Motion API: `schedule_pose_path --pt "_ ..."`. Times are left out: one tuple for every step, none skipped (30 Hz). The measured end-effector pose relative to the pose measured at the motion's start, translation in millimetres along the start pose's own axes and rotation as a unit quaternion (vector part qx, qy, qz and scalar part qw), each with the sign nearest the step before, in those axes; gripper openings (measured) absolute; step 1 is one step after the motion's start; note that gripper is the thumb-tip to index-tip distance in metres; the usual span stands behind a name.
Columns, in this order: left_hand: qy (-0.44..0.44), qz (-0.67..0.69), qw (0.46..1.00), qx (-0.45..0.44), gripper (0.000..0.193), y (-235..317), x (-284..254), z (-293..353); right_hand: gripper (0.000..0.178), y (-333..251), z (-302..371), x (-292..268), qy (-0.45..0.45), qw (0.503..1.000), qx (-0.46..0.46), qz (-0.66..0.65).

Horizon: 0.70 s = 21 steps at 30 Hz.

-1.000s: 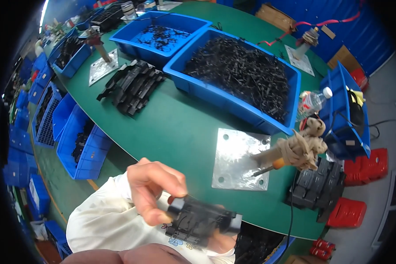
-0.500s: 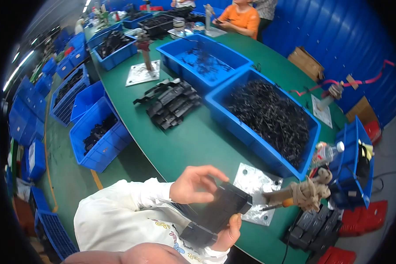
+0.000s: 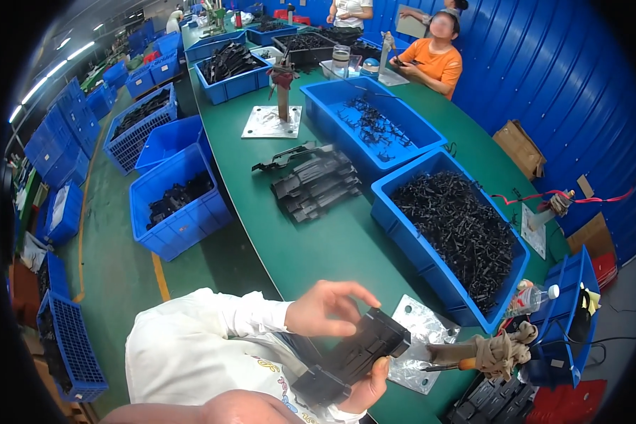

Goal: Assembling components of a toy vehicle chassis using an electric screwdriver at a factory workbench.

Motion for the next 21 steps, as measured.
schedule_pose_path --pt "-0.004 0.000 1.000 -0.001 0.051 0.2 -0.2 -0.7 0.043 -0.2 0.0 0.4 0.001 1.000 -0.003 -0.002" --pt "-0.006 -0.001 1.000 0.000 0.051 0.7 -0.3 -1.5 0.042 -0.2 -0.2 0.3 0.009 1.000 -0.004 -0.001" --pt "-0.008 -0.003 1.000 0.002 0.051 1.0 0.0 -2.3 0.042 -0.2 -0.3 0.4 0.016 1.000 -0.005 0.000" --pt "-0.010 -0.003 1.000 0.001 0.051 1.0 0.6 -2.6 0.042 -0.3 0.7 1.4 0.017 1.000 -0.006 -0.001" --pt "-0.010 -0.005 1.000 0.001 0.051 0.9 1.0 -2.8 0.042 -1.0 1.8 2.2 0.023 1.000 -0.014 0.003" --pt "-0.011 -0.008 1.000 0.001 0.051 0.7 1.4 -3.1 0.042 -1.7 2.3 2.3 0.030 0.999 -0.021 0.008" --pt "-0.012 -0.007 1.000 0.001 0.051 0.2 2.0 -2.9 0.042 -2.3 2.2 0.9 0.030 0.999 -0.022 0.008" --pt "-0.011 -0.004 1.000 0.001 0.051 -0.4 2.4 -2.7 0.042 -2.6 1.5 -0.8 0.027 0.999 -0.021 0.012" --pt "-0.010 0.000 1.000 0.001 0.051 -0.7 2.7 -2.7 0.042 -2.9 1.1 -1.8 0.024 0.999 -0.021 0.016" --pt "-0.010 0.000 1.000 0.000 0.051 -0.9 3.2 -2.4 0.042 -3.1 1.2 -2.5 0.025 0.999 -0.021 0.016" --pt "-0.009 -0.003 1.000 0.000 0.051 -1.0 3.6 -2.2 0.043 -3.1 1.3 -3.5 0.029 0.999 -0.018 0.015" --pt "-0.008 -0.007 1.000 0.001 0.051 -1.2 4.0 -2.2 0.043 -3.1 1.4 -4.5 0.033 0.999 -0.016 0.015" --pt "-0.009 -0.007 1.000 0.000 0.051 -1.6 4.6 -2.7 0.043 -3.1 1.3 -4.5 0.034 0.999 -0.016 0.014" --pt "-0.011 -0.010 1.000 0.009 0.049 -1.2 5.6 -3.5 0.043 -3.5 1.3 -3.9 0.030 0.999 -0.021 0.013" --pt "-0.013 -0.013 1.000 0.018 0.047 -0.8 6.4 -4.0 0.044 -4.1 1.4 -3.2 0.026 0.999 -0.026 0.012" --pt "-0.014 -0.013 1.000 0.017 0.047 -0.9 6.8 -4.4 0.044 -4.6 1.5 -2.9 0.027 0.999 -0.026 0.011" --pt "-0.014 -0.013 1.000 0.017 0.047 -0.9 7.2 -4.8 0.044 -5.3 1.8 -2.5 0.027 0.999 -0.026 0.014" --pt "-0.015 -0.013 1.000 0.017 0.047 -0.9 7.5 -5.2 0.043 -5.7 1.7 -2.3 0.028 0.999 -0.027 0.016" --pt "-0.016 -0.013 1.000 0.016 0.047 -1.1 8.0 -5.3 0.043 -5.8 1.5 -2.6 0.029 0.999 -0.027 0.016" --pt "-0.016 -0.016 1.000 0.017 0.047 -1.2 8.2 -5.5 0.043 -5.5 1.1 -3.0 0.028 0.999 -0.023 0.008" --pt "-0.016 -0.019 1.000 0.018 0.047 -1.3 8.6 -5.7 0.043 -5.2 0.9 -3.2 0.028 0.999 -0.020 0.000"
Point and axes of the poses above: each hand's wrist, its own z-axis away from the middle knuckle, its own x-axis out of the palm, y = z × x, the point moved 5 cm from there along -z, towards the middle knuckle, and after that the axes turned 14 degrees about y, right-handed, at the moved point
